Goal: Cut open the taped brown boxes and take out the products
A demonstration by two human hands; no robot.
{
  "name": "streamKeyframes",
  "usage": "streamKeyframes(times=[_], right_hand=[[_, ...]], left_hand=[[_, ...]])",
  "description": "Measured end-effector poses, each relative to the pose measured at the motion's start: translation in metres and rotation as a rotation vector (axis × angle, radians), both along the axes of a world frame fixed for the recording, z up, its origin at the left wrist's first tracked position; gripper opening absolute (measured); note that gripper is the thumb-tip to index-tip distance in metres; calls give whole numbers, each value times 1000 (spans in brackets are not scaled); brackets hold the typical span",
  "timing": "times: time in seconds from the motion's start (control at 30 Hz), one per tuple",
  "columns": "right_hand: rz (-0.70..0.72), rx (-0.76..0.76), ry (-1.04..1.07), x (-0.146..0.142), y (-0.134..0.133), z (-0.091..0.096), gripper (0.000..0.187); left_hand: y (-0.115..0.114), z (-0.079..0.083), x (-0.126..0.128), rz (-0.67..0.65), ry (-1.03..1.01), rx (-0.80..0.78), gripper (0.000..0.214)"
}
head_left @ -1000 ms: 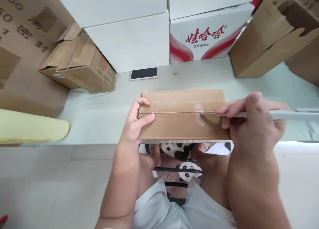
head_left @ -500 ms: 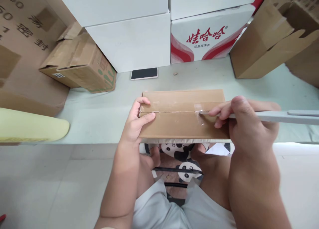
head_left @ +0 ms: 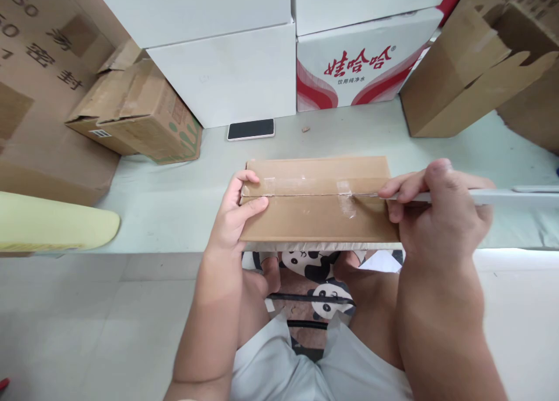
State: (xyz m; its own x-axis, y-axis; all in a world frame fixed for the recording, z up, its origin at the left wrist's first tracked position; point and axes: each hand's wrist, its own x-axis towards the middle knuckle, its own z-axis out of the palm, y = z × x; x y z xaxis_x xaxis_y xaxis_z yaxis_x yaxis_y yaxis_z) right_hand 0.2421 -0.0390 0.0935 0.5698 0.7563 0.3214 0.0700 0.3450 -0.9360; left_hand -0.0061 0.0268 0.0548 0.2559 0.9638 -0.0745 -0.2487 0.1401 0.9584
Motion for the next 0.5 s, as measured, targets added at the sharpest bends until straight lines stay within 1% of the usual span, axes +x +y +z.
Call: streamKeyframes(times=[0.13,0.37,0.5], right_hand=[[10,-28,-46,0,-1,0,56],[46,-65,-70,0,-5,1,50],[128,-61,-114,5,-3,-1,51]], left_hand=[[0,-1,-1,-8,10,9,44],[-1,-1,0,-15,27,18,43],[0,-1,0,-6,32,9,44]])
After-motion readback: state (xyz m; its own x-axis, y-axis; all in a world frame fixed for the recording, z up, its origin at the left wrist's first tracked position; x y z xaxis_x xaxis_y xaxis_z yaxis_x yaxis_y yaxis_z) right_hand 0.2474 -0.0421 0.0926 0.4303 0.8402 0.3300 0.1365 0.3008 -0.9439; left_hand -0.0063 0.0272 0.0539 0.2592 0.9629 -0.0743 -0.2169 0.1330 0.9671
